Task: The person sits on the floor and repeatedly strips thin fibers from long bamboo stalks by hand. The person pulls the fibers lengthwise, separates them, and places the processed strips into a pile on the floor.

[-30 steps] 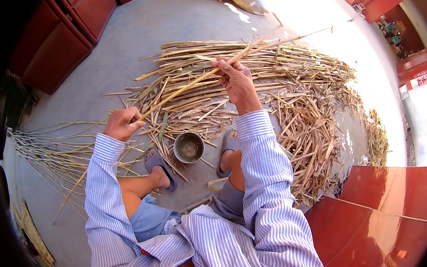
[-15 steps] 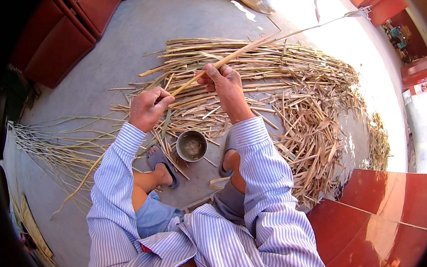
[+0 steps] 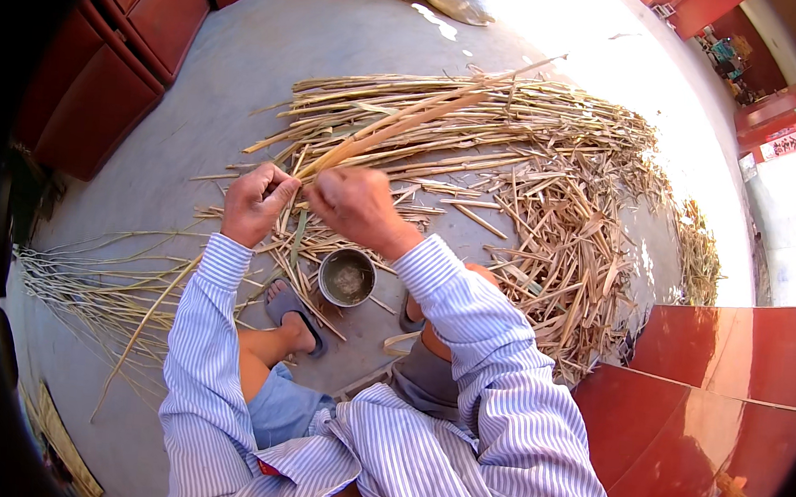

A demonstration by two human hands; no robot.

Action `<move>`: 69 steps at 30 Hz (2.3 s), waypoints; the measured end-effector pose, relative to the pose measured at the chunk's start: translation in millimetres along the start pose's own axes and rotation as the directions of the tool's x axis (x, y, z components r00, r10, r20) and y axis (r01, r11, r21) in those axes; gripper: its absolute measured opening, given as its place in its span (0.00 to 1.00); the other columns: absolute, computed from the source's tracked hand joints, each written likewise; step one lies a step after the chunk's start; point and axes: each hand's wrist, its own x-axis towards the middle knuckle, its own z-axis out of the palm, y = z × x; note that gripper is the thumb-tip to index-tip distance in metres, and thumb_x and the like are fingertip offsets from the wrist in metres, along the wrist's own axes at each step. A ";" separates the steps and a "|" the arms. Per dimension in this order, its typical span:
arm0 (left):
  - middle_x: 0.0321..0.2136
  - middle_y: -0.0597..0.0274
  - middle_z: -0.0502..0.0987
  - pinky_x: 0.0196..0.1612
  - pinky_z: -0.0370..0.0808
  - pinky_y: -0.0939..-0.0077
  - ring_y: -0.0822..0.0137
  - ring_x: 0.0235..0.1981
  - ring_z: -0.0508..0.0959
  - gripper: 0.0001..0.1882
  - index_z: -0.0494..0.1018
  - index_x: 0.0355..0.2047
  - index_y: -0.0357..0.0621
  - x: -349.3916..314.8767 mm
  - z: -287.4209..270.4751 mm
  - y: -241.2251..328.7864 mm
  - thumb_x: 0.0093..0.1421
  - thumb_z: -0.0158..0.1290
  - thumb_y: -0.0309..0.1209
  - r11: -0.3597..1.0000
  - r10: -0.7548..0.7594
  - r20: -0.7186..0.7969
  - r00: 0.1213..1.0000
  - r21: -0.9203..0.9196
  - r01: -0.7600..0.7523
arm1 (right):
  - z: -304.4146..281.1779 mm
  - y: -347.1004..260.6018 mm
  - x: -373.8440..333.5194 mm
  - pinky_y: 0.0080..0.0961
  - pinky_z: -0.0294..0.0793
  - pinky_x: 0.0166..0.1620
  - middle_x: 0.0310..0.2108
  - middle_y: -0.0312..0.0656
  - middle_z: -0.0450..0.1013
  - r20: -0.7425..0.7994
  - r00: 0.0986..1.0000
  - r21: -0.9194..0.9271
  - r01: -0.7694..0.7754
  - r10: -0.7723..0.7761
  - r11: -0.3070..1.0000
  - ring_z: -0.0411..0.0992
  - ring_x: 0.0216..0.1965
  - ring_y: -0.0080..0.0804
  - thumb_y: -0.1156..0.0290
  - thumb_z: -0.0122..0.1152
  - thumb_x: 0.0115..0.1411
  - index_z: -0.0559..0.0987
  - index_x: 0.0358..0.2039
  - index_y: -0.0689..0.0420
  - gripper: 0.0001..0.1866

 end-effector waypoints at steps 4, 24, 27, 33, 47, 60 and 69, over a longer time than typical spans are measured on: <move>0.20 0.53 0.77 0.25 0.70 0.65 0.56 0.21 0.76 0.11 0.77 0.27 0.42 -2.5 -6.9 -0.3 0.56 0.60 0.37 0.993 0.027 0.055 0.998 0.111 -0.033 | -4.7 5.4 6.2 0.16 0.65 0.20 0.16 0.32 0.69 -0.005 0.680 0.601 -0.584 0.733 0.545 0.66 0.17 0.15 0.62 0.55 0.67 0.75 0.26 0.58 0.15; 0.19 0.54 0.76 0.25 0.68 0.58 0.50 0.22 0.75 0.11 0.74 0.23 0.44 -21.3 -34.5 -10.9 0.51 0.62 0.36 0.917 0.169 0.072 0.983 0.354 -0.184 | -21.6 65.4 4.4 0.13 0.73 0.26 0.29 0.40 0.79 0.222 0.433 0.804 -0.588 0.874 0.087 0.76 0.26 0.22 0.57 0.67 0.58 0.78 0.34 0.60 0.17; 0.19 0.54 0.76 0.25 0.69 0.59 0.51 0.21 0.75 0.10 0.74 0.23 0.43 -27.0 -66.6 -17.6 0.49 0.63 0.34 0.909 0.021 0.136 0.990 0.410 -0.075 | -50.9 91.4 5.3 0.11 0.69 0.23 0.26 0.40 0.79 0.038 0.400 0.852 -0.492 0.916 0.180 0.76 0.24 0.21 0.59 0.66 0.60 0.78 0.31 0.59 0.14; 0.20 0.55 0.77 0.28 0.71 0.62 0.54 0.24 0.78 0.10 0.76 0.27 0.43 -30.8 -54.7 -22.1 0.50 0.62 0.36 0.982 -0.087 0.237 0.968 0.186 0.043 | -52.7 89.3 -7.9 0.11 0.71 0.25 0.29 0.38 0.79 0.080 0.492 0.810 -0.538 0.867 0.231 0.75 0.25 0.19 0.58 0.64 0.61 0.79 0.31 0.57 0.14; 0.21 0.53 0.77 0.28 0.70 0.64 0.57 0.24 0.77 0.13 0.77 0.28 0.41 -4.7 -21.6 -19.4 0.57 0.58 0.39 0.991 -0.064 0.212 0.975 0.132 0.036 | -31.9 45.1 6.5 0.15 0.75 0.36 0.37 0.40 0.80 0.367 0.585 0.836 -0.548 0.723 0.019 0.77 0.38 0.23 0.64 0.56 0.66 0.76 0.40 0.58 0.10; 0.19 0.55 0.77 0.27 0.70 0.61 0.53 0.23 0.76 0.12 0.74 0.23 0.43 0.8 -1.4 6.0 0.52 0.62 0.37 0.921 0.215 0.041 0.976 0.324 -0.216 | -15.0 44.5 5.6 0.14 0.73 0.27 0.26 0.37 0.78 0.116 0.456 0.754 -0.619 0.883 0.221 0.76 0.24 0.21 0.60 0.67 0.58 0.76 0.30 0.57 0.14; 0.19 0.56 0.77 0.29 0.70 0.62 0.54 0.23 0.76 0.10 0.75 0.24 0.44 -14.1 -32.4 -26.1 0.51 0.62 0.37 0.966 0.050 0.185 0.982 0.242 -0.095 | -71.5 99.0 -8.5 0.12 0.71 0.26 0.26 0.36 0.77 -0.034 0.396 0.849 -0.474 0.918 0.235 0.75 0.25 0.21 0.61 0.66 0.59 0.76 0.32 0.57 0.13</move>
